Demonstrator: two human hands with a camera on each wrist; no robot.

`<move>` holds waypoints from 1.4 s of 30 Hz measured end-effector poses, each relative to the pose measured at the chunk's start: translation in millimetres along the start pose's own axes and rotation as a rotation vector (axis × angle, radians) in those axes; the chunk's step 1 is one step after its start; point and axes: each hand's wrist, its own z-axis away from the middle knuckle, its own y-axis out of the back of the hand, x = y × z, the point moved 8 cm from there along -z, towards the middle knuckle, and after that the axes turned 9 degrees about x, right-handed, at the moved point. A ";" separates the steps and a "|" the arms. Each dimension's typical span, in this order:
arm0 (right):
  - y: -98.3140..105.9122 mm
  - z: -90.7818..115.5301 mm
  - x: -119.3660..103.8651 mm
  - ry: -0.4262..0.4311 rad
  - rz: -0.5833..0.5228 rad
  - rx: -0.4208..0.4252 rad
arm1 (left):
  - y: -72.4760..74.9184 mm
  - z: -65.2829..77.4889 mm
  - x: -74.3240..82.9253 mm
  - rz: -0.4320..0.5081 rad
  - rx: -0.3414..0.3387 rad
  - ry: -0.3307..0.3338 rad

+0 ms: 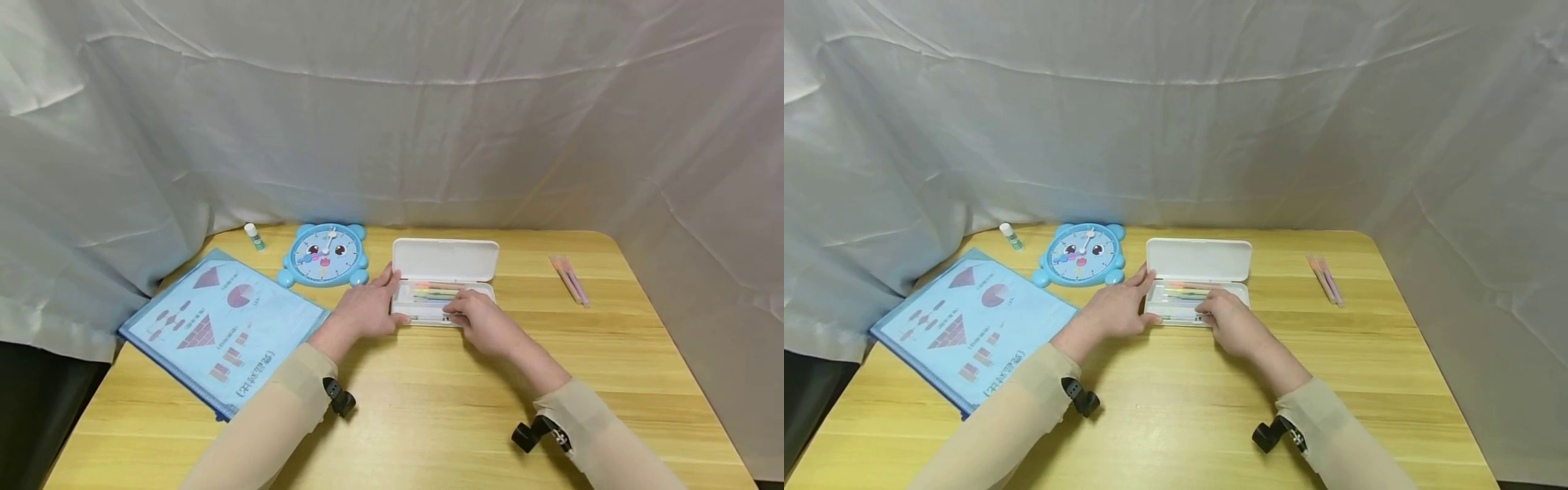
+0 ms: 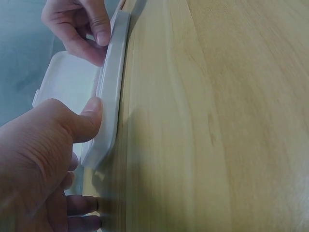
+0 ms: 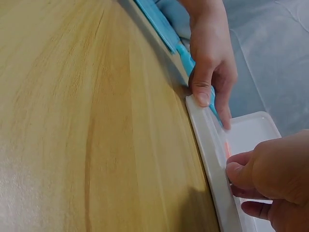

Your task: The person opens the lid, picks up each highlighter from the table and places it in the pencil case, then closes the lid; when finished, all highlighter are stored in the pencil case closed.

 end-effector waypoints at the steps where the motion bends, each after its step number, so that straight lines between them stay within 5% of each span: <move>1: 0.9 0.3 -0.2 0.001 -0.001 0.004 | -0.1 0.1 0.0 0.001 -0.002 0.000; 10: 29.4 8.2 13.4 -0.060 -0.070 0.110 | 0.6 0.4 -0.1 0.005 -0.003 -0.009; 29: 125.1 63.9 99.9 -0.326 -0.007 0.343 | -1.5 -3.6 -0.7 -0.020 -0.010 -0.029; 42: 121.6 86.8 168.7 -0.521 0.089 0.301 | -1.2 -3.1 -0.1 -0.018 -0.015 -0.029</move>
